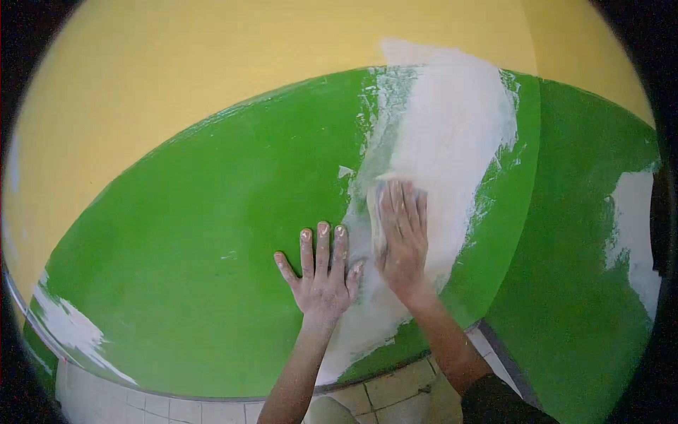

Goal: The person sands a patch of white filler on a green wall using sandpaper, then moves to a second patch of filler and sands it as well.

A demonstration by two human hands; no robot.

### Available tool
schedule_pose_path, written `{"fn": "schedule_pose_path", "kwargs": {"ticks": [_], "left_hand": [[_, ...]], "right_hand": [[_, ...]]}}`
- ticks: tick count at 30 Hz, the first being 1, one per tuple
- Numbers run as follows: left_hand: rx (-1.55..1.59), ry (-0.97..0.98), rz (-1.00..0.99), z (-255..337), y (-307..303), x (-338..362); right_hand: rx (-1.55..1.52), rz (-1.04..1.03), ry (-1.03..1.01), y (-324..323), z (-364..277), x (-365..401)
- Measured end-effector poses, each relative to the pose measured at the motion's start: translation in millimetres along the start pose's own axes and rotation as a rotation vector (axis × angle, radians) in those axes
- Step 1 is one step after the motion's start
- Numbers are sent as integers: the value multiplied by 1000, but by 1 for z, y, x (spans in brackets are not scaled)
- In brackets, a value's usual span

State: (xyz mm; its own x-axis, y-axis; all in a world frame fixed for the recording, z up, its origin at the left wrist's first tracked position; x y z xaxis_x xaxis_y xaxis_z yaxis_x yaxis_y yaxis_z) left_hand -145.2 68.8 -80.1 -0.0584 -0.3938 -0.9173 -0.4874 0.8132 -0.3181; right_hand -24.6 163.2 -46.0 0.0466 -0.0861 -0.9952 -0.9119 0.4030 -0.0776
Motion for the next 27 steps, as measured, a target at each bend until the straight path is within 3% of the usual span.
{"fn": "schedule_pose_path", "kwargs": {"ticks": [3, 8, 11, 13, 15, 18, 23, 26, 27], "left_hand": [[10, 7, 16, 0, -1, 0], [-26, 40, 55, 1, -2, 0], [11, 14, 37, 3, 0, 1], [0, 29, 52, 2, -1, 0], [-3, 32, 36, 3, -3, 1], [-4, 43, 16, 1, -4, 1], [24, -7, 36, 2, 3, 3], [25, -30, -12, 2, 0, 2], [27, -37, -19, 1, 1, 5]], "right_hand": [[-17, 29, -28, -2, 1, -19], [49, 289, -144, -21, 48, -177], [45, 205, -149, -18, 41, -153], [-63, 92, -111, -3, 16, -74], [20, -146, -146, 16, 5, 18], [-5, -201, -300, 5, 17, 6], [52, 210, -155, -25, 47, -150], [21, 239, -106, -17, 32, -137], [22, 153, -98, -5, 24, -104]]}}
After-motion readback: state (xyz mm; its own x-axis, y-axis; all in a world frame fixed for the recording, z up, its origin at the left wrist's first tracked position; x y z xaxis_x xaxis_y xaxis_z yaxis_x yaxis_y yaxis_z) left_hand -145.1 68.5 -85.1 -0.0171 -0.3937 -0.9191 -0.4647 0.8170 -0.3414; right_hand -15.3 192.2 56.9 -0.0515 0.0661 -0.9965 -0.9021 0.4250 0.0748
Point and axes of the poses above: each hand's wrist, its own x-axis away from the middle knuckle, its own y-axis out of the palm, z = x × y, the point moved 6 cm from there along -x, towards the middle knuckle, and after that the axes turned 1 degree about -x, right-handed, at the moved point
